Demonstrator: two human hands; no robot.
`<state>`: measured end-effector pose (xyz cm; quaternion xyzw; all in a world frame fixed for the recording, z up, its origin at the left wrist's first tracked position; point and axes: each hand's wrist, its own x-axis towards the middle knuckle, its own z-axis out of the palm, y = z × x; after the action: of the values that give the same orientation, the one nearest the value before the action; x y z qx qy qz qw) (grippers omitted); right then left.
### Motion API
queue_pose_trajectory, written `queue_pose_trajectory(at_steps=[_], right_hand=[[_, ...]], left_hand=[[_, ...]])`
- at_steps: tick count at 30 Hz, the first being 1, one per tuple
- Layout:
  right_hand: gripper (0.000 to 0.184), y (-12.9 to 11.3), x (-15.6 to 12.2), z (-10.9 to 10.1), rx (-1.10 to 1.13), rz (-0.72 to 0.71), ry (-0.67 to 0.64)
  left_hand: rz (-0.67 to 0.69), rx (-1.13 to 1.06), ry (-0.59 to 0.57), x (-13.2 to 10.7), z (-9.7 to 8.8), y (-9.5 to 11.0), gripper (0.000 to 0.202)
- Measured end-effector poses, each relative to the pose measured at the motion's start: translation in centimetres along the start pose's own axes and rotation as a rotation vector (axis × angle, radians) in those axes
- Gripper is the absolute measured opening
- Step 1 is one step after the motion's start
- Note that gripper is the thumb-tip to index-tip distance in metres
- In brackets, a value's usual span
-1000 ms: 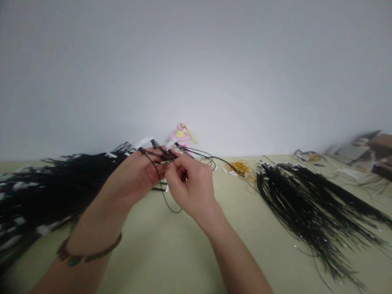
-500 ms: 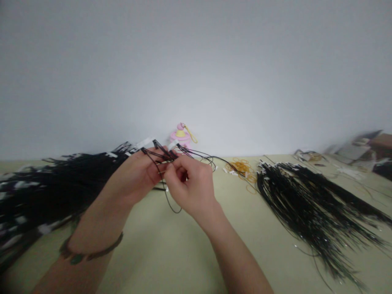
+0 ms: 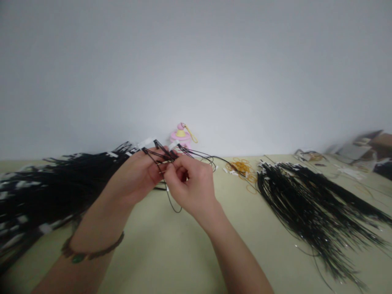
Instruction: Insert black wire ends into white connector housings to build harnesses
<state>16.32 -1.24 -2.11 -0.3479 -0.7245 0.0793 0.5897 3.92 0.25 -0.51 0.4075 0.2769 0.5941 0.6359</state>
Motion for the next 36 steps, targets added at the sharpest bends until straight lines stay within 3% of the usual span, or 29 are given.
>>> queue_pose_trajectory(at_steps=[36], right_hand=[[0.018, 0.15, -0.2, -0.11, -0.002, 0.023, -0.038]], left_hand=[[0.007, 0.035, -0.018, 0.19, -0.16, -0.09, 0.011]])
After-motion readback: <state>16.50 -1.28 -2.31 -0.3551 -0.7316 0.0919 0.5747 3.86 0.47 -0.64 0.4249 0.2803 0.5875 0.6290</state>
